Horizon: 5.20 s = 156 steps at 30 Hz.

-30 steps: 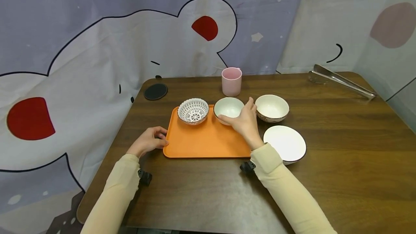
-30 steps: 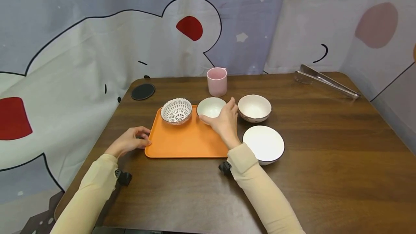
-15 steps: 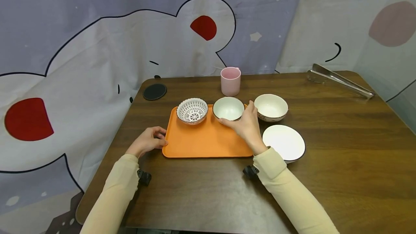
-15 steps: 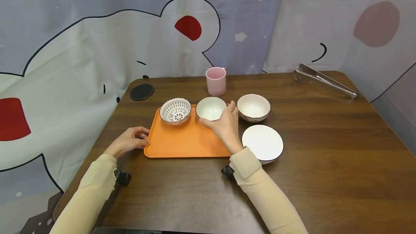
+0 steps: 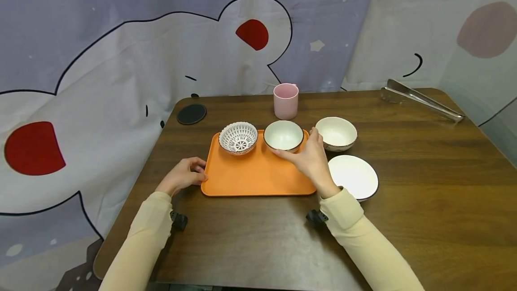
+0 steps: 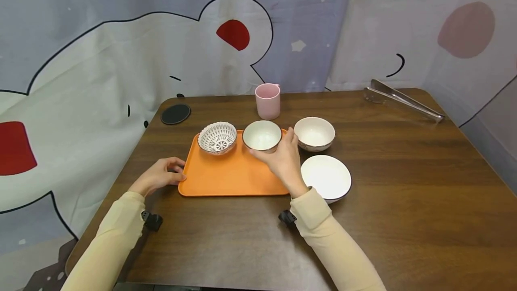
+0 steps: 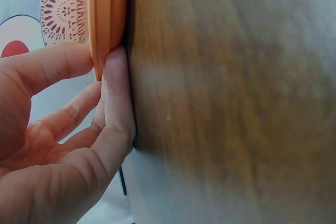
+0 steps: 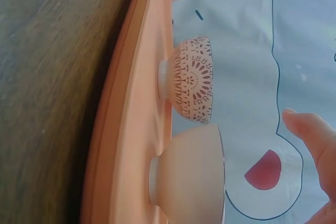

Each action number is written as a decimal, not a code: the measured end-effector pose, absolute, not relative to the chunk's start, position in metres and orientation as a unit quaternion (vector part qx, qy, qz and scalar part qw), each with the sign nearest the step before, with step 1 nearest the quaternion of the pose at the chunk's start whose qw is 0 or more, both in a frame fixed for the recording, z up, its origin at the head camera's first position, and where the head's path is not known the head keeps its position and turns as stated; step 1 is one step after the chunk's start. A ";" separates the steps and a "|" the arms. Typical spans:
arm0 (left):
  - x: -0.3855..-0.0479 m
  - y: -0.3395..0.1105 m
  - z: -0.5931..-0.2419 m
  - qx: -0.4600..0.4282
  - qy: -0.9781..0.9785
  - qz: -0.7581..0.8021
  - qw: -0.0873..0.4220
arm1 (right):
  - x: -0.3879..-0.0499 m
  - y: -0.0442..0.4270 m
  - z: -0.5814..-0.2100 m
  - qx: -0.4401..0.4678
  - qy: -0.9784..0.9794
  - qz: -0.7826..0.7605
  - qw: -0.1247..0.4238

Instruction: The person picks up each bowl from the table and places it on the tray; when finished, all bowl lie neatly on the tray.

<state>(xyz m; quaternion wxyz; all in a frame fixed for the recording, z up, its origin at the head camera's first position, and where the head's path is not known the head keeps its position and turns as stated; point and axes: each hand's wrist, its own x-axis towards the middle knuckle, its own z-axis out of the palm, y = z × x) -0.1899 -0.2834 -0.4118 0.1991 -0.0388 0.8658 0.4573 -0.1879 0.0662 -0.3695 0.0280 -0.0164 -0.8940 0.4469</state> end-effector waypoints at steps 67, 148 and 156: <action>-0.188 -0.282 -0.410 -0.028 0.866 0.460 0.195 | -0.151 0.142 -0.347 -0.015 -0.899 0.437 0.020; -0.189 -0.283 -0.413 -0.026 0.869 0.454 0.194 | -0.121 0.199 -0.391 0.046 -0.943 0.325 -0.044; -0.190 -0.284 -0.414 -0.021 0.871 0.451 0.193 | -0.121 0.197 -0.391 0.044 -0.946 0.320 -0.022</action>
